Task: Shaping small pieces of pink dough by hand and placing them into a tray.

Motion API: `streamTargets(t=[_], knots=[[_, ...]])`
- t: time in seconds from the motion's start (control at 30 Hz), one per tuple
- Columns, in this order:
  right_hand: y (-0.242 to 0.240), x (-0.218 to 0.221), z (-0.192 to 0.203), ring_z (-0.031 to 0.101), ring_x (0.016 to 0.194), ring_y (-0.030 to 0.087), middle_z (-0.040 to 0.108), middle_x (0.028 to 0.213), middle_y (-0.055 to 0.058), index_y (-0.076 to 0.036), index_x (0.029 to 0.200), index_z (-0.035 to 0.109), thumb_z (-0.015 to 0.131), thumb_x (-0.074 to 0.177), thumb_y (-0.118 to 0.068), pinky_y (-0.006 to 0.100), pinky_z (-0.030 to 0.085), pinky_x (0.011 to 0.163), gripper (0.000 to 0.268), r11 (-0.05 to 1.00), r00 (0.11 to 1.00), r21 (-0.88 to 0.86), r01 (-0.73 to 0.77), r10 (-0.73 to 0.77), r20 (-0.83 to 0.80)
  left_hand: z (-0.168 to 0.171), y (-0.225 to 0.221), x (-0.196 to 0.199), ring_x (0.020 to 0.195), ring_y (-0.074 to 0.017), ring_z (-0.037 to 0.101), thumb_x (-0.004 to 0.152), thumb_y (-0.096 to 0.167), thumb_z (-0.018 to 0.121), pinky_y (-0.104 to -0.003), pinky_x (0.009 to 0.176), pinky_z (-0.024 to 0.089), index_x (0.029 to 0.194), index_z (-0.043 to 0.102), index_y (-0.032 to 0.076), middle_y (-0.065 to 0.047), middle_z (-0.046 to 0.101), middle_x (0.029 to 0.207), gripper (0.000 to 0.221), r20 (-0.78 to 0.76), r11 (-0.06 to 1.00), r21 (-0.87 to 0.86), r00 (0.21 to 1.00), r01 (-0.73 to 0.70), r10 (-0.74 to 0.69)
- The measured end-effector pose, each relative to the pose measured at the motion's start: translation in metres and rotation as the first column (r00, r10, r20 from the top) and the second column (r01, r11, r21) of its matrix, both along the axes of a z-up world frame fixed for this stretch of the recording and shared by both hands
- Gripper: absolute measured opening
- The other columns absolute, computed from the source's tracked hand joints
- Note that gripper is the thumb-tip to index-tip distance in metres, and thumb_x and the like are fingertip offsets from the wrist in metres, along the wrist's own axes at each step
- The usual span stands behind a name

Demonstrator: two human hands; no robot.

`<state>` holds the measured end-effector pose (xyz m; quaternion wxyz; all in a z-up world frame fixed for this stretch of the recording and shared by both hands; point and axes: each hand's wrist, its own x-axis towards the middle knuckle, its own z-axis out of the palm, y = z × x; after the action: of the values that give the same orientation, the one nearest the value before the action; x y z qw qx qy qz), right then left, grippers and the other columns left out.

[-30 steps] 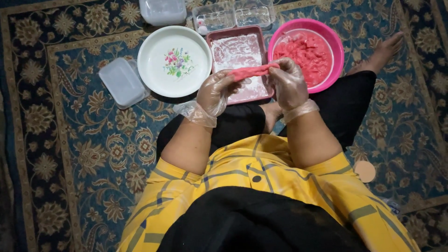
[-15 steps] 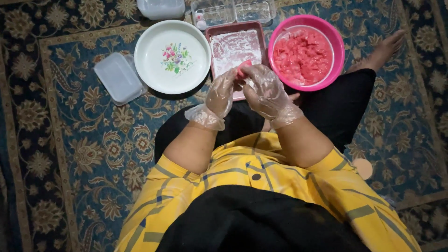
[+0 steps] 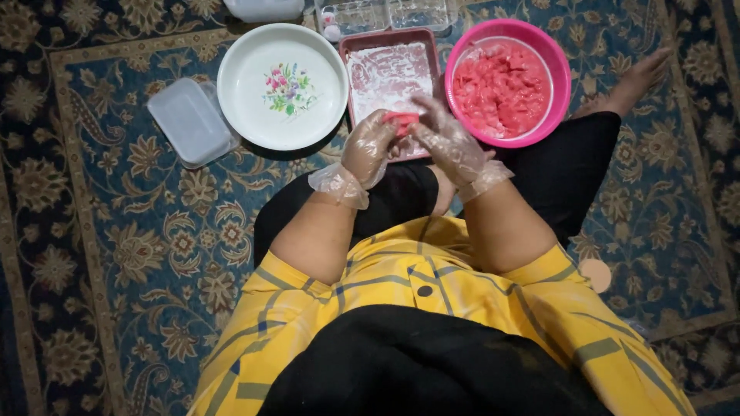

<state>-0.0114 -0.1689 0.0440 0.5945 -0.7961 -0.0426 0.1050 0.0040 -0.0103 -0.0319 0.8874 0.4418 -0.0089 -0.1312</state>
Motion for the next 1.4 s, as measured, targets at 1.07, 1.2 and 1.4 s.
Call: streamTargets(t=[1.07,1.2,1.4], knots=[[0.009,0.021,-0.034,0.064,0.066,0.018,0.066,0.073,0.014,0.0,0.105,0.073,0.07,0.098,-0.014,0.029,0.058,0.064,0.016,0.976,0.985,0.195,0.097,-0.123,0.124,-0.01,0.008,0.014,0.059,-0.0134,0.066,0.087,0.025,0.077,-0.025,0.051,0.053,0.1,0.078,0.018,-0.005,0.075,0.072,0.014,0.086,0.789,0.605,0.994,-0.102,0.062],[0.014,0.023,-0.04,0.064,0.069,0.015,0.064,0.079,0.012,0.006,0.128,0.058,0.065,0.1,-0.009,0.026,0.057,0.064,0.032,0.932,0.983,0.359,0.06,-0.118,0.142,0.021,0.002,0.012,0.058,-0.014,0.062,0.087,0.015,0.073,-0.025,0.053,0.054,0.102,0.075,0.015,-0.006,0.07,0.07,0.015,0.122,0.792,0.591,0.987,-0.155,0.102],[0.019,0.022,-0.027,0.064,0.063,0.015,0.064,0.071,0.013,0.003,0.112,0.063,0.068,0.102,-0.012,0.025,0.054,0.06,0.018,0.955,0.961,0.279,0.1,-0.165,0.222,0.007,0.0,0.022,0.054,-0.0142,0.068,0.085,0.019,0.071,-0.025,0.047,0.053,0.099,0.072,0.016,-0.005,0.071,0.064,0.014,0.103,0.764,0.628,0.988,-0.152,0.112]])
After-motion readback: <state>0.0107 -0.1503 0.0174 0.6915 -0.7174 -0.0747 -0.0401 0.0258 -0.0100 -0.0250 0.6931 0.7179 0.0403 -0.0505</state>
